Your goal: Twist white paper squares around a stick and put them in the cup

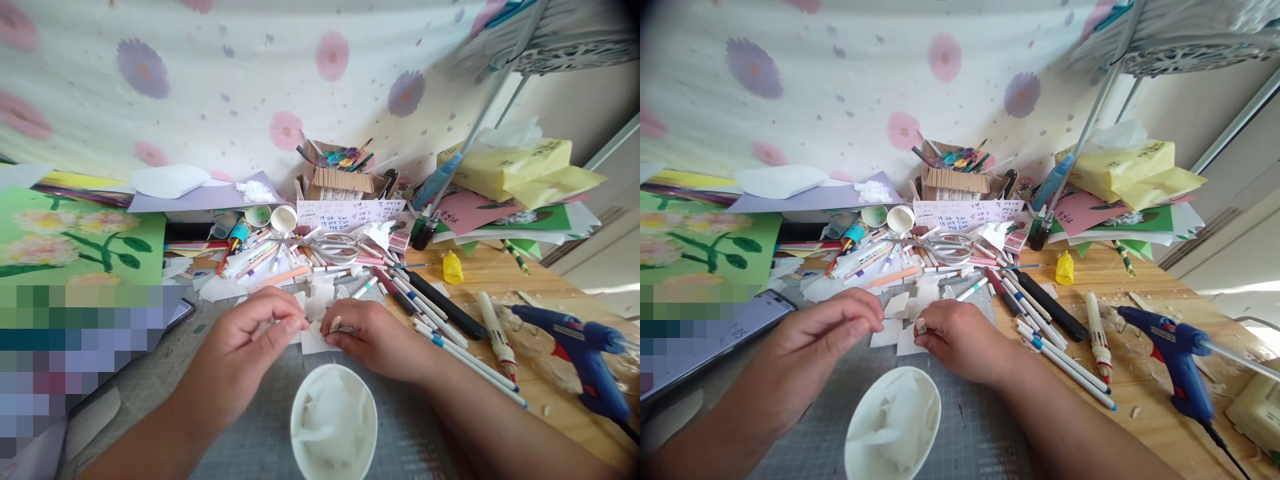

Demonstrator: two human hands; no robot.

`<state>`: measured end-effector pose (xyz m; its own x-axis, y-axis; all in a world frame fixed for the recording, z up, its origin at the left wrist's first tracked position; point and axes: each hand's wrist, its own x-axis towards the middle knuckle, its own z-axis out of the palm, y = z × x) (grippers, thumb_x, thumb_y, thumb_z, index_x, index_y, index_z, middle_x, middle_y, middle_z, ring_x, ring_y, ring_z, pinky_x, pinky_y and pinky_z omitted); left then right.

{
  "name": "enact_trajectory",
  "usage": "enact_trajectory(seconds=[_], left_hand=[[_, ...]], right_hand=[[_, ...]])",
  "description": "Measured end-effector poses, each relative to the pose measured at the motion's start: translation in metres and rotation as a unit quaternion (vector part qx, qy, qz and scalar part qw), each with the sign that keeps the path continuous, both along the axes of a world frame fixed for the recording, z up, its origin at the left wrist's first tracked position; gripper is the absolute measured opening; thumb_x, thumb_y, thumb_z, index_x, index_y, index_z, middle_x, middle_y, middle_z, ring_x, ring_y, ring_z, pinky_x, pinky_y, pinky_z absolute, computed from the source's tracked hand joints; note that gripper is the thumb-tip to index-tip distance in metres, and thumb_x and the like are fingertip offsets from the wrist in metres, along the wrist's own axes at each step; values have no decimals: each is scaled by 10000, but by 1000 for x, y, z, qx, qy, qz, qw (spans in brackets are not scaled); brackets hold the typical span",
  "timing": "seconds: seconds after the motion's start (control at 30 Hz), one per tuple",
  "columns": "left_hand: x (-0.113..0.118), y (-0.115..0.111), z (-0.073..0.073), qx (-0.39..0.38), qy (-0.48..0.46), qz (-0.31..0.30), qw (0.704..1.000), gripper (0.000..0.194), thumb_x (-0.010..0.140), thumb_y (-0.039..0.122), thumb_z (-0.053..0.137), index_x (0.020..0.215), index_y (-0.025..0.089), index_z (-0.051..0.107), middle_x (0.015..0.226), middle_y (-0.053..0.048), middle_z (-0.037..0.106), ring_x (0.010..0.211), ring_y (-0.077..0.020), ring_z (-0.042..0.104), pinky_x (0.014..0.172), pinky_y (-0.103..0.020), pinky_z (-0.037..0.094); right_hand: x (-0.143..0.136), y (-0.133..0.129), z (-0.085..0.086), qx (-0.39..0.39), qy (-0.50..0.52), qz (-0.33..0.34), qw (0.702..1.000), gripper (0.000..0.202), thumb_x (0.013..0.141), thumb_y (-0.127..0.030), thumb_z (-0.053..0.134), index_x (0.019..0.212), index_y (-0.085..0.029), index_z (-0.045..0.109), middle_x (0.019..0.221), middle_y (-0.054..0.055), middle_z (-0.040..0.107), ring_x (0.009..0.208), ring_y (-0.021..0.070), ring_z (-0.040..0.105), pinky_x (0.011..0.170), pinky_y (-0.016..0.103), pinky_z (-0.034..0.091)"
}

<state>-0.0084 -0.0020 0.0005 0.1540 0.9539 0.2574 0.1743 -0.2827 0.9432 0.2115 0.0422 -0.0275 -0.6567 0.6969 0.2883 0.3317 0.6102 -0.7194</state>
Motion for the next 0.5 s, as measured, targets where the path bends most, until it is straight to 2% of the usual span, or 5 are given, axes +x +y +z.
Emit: enact_trajectory(seconds=[0.13,0.23,0.37,0.43,0.5], left_hand=[[0,6,-5,-55,-27,56,997,156,912,323,682,788,254,745,817,-5,693,811,-210,593,682,-273,440],[2,5,-5,-65,-15,69,995,71,880,304,708,856,249,746,757,13,677,731,-185,579,658,-263,447],[5,2,-5,-107,-2,13,994,157,875,266,702,1029,252,726,684,33,692,675,-177,624,636,-262,471],[7,0,-6,-140,-10,-28,990,256,875,266,699,1131,252,701,671,36,705,633,-175,629,591,-260,477],[9,0,-7,-165,-23,-54,985,271,865,262,707,1135,247,698,686,28,726,629,-178,642,568,-257,491]], right_hand=[[-1,0,-5,1,48,-25,999,144,928,-144,641,810,-202,700,797,47,743,719,188,653,672,297,486],[2,0,-3,-15,118,-39,992,143,974,-231,650,841,-207,698,797,41,751,715,181,671,669,303,517],[4,-4,3,-42,218,-35,974,214,1012,-400,642,910,-219,693,855,49,776,793,193,729,736,347,588],[3,-8,6,-55,259,-21,964,219,1004,-421,659,915,-226,700,873,43,785,831,195,742,778,366,602],[1,-12,9,-81,300,-5,950,176,989,-389,694,923,-229,724,877,37,789,842,193,744,788,365,601]])
